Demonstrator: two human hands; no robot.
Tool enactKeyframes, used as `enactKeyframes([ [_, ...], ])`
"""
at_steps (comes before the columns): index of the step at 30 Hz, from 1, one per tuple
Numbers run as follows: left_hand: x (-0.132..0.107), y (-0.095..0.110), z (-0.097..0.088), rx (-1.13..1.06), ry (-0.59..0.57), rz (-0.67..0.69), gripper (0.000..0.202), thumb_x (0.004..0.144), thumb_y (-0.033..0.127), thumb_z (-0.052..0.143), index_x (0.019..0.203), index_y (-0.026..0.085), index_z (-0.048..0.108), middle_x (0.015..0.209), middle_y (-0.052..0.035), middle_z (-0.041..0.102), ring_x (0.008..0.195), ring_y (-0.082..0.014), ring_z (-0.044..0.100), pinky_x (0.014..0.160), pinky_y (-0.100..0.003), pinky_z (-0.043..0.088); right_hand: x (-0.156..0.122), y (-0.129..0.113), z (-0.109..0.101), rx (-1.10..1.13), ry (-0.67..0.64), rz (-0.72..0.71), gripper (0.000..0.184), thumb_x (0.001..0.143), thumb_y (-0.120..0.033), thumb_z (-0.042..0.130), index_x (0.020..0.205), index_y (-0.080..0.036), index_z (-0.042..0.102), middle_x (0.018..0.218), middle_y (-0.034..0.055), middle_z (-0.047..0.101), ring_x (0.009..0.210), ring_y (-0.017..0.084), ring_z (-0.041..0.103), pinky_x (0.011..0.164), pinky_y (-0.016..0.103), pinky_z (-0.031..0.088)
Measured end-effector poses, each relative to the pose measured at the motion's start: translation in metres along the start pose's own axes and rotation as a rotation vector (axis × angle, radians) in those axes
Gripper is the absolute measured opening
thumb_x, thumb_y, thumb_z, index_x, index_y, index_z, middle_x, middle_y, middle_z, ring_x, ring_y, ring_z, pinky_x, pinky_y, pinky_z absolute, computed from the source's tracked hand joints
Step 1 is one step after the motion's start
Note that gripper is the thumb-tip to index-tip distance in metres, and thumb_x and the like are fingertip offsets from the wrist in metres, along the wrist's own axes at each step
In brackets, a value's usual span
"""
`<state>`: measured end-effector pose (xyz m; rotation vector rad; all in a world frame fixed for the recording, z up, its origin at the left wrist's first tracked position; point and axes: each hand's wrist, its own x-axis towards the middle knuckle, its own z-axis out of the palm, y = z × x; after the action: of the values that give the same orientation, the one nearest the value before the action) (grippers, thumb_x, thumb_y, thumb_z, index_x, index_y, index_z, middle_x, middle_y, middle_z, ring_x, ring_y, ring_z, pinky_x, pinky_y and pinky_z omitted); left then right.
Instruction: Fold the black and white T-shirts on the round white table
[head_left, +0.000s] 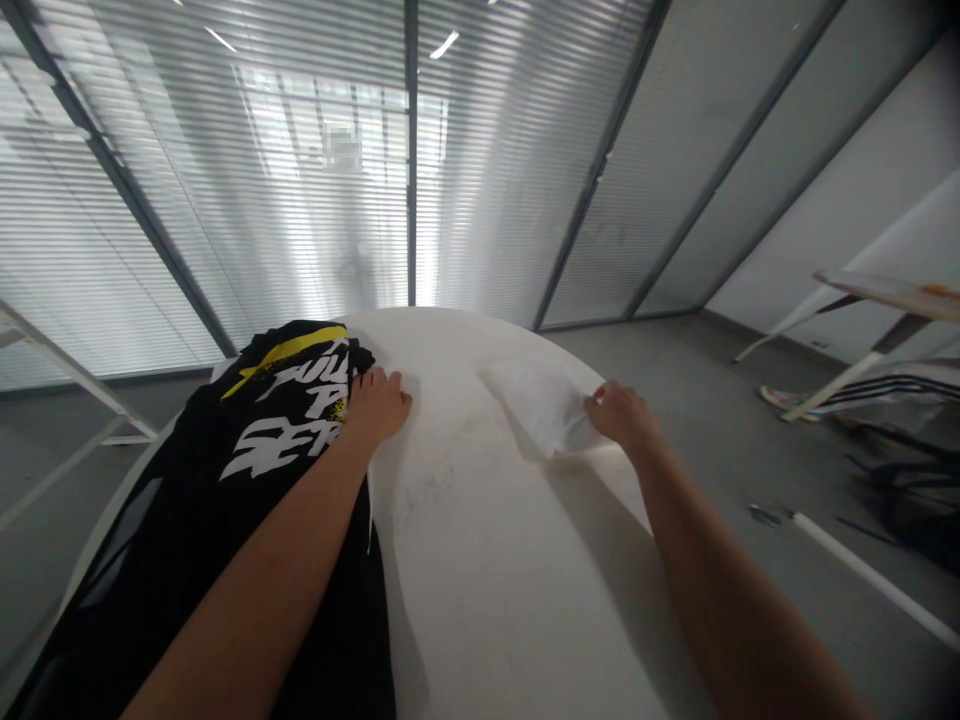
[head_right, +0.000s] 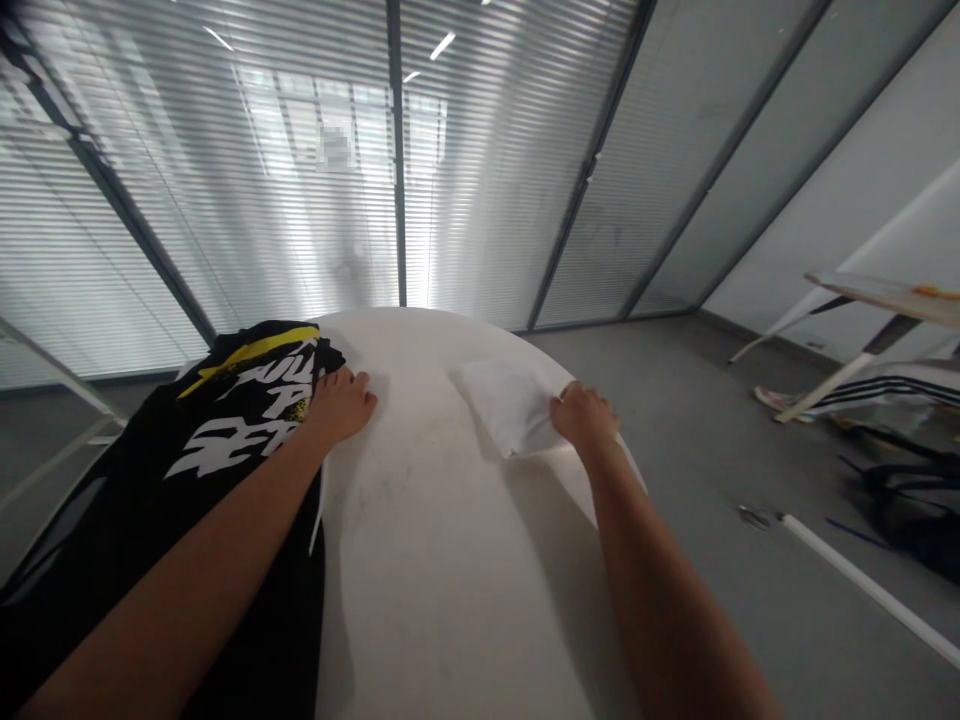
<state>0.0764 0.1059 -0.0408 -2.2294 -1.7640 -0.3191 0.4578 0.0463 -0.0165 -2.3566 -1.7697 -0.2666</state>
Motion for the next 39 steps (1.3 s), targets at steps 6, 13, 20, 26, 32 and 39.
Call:
enactKeyframes([
  [6,0.0,-0.001,-0.001,0.022,-0.012,0.017,0.033,0.089,0.031,0.041,0.109,0.014,0.06,0.109,-0.0165,0.059,0.105,-0.0309,0.055,0.093,-0.044,0.038,-0.032,-0.07,0.005,0.026,-0.049,-0.241,0.056,0.095,-0.055,0.03,0.143,-0.029,0.04,0.15,0.0105,0.038,0.135,0.033,0.034,0.105,0.058,0.029],
  [13,0.0,0.0,-0.001,0.004,-0.022,0.016,0.036,0.088,0.031,0.04,0.111,0.013,0.06,0.109,-0.018,0.059,0.104,-0.0314,0.055,0.091,-0.044,0.038,-0.018,-0.038,0.017,0.032,-0.162,-0.162,0.061,0.097,-0.054,0.026,0.152,-0.029,0.026,0.159,0.0081,0.022,0.142,0.035,0.023,0.108,0.06,0.02],
  [20,0.0,0.0,0.002,-0.004,-0.014,0.001,0.036,0.089,0.032,0.04,0.113,0.014,0.06,0.109,-0.0178,0.059,0.106,-0.0313,0.054,0.093,-0.045,0.038,-0.011,-0.02,0.022,0.024,-0.16,-0.149,0.06,0.096,-0.054,0.028,0.151,-0.032,0.025,0.16,0.0042,0.02,0.143,0.031,0.022,0.109,0.06,0.02],
  [26,-0.001,0.002,0.002,0.002,-0.01,-0.004,0.037,0.089,0.031,0.04,0.115,0.014,0.06,0.109,-0.017,0.058,0.105,-0.0315,0.054,0.093,-0.045,0.038,-0.011,-0.027,0.018,0.049,-0.07,-0.161,0.054,0.094,-0.047,0.036,0.145,-0.029,0.04,0.157,0.0063,0.027,0.142,0.031,0.024,0.11,0.06,0.02],
  [32,-0.001,0.006,0.001,0.033,0.007,-0.019,0.037,0.089,0.032,0.04,0.113,0.015,0.061,0.107,-0.0158,0.059,0.104,-0.03,0.055,0.094,-0.043,0.038,-0.033,-0.073,0.0,0.159,0.067,-0.23,0.049,0.095,-0.035,0.033,0.139,-0.021,0.048,0.153,0.009,0.034,0.143,0.026,0.024,0.114,0.046,0.022],
  [39,0.001,0.008,0.002,0.014,-0.011,-0.05,0.037,0.089,0.032,0.04,0.115,0.016,0.062,0.109,-0.0156,0.06,0.105,-0.0296,0.055,0.094,-0.043,0.039,-0.059,-0.106,0.02,0.145,-0.207,-0.496,0.06,0.097,-0.054,0.023,0.151,-0.028,0.029,0.159,0.006,0.021,0.145,0.031,0.018,0.113,0.056,0.013],
])
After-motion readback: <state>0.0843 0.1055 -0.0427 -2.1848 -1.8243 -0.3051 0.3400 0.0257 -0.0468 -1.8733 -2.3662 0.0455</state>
